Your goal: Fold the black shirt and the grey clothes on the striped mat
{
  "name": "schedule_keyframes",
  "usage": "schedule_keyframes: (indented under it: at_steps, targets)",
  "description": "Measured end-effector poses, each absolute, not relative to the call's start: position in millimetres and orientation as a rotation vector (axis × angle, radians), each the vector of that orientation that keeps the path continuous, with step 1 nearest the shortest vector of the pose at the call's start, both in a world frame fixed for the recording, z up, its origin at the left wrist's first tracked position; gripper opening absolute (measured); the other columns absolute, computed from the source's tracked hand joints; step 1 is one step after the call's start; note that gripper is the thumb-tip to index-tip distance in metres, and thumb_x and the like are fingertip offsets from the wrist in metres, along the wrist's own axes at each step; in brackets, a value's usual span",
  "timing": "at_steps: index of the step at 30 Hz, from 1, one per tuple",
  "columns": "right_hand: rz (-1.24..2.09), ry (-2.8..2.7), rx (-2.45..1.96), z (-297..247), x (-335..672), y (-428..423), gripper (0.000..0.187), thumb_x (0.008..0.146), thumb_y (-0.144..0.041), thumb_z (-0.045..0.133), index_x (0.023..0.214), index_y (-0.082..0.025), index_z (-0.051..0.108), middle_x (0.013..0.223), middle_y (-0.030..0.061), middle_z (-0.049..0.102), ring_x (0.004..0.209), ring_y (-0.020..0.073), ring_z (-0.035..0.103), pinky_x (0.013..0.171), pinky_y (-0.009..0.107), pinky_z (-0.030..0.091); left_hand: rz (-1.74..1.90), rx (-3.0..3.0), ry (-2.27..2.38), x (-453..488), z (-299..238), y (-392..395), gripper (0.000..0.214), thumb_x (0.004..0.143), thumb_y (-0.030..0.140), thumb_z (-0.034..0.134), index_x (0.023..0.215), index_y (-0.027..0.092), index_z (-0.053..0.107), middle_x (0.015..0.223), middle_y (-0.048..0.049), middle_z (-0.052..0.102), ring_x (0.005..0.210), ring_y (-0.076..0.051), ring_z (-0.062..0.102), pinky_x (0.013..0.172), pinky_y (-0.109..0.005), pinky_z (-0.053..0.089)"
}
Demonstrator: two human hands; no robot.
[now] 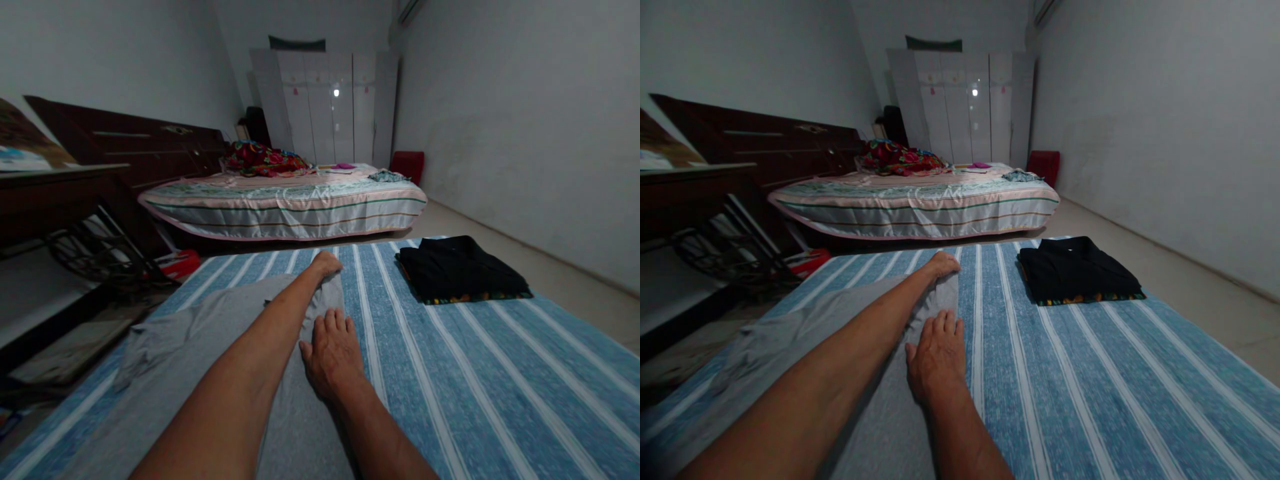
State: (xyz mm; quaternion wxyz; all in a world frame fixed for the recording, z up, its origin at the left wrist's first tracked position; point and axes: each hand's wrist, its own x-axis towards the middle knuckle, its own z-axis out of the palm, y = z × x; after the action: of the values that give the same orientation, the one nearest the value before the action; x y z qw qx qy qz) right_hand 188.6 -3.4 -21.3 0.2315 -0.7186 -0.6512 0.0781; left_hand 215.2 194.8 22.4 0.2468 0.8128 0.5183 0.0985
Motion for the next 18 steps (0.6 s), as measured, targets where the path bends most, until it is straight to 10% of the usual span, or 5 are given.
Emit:
schedule_keyframes:
  at_steps: [18]
  targets:
    - [0.177, -1.786, -1.980, -23, 188, -2, 0.055, 0.092, -0.042, 0.038, 0.132, -0.004, 0.046, 0.143, 0.0238, 0.036, 0.135, 0.0359, 0.027, 0.109, 0.053, 0.019, 0.238, 2.110, 1.391, 213, 15, 206, 0.026, 0.089, 0.032, 0.057, 0.107, 0.013, 0.059, 0.105, -0.0063, 0.061, 0.089, -0.018, 0.061, 0.076, -0.037, 0.053]
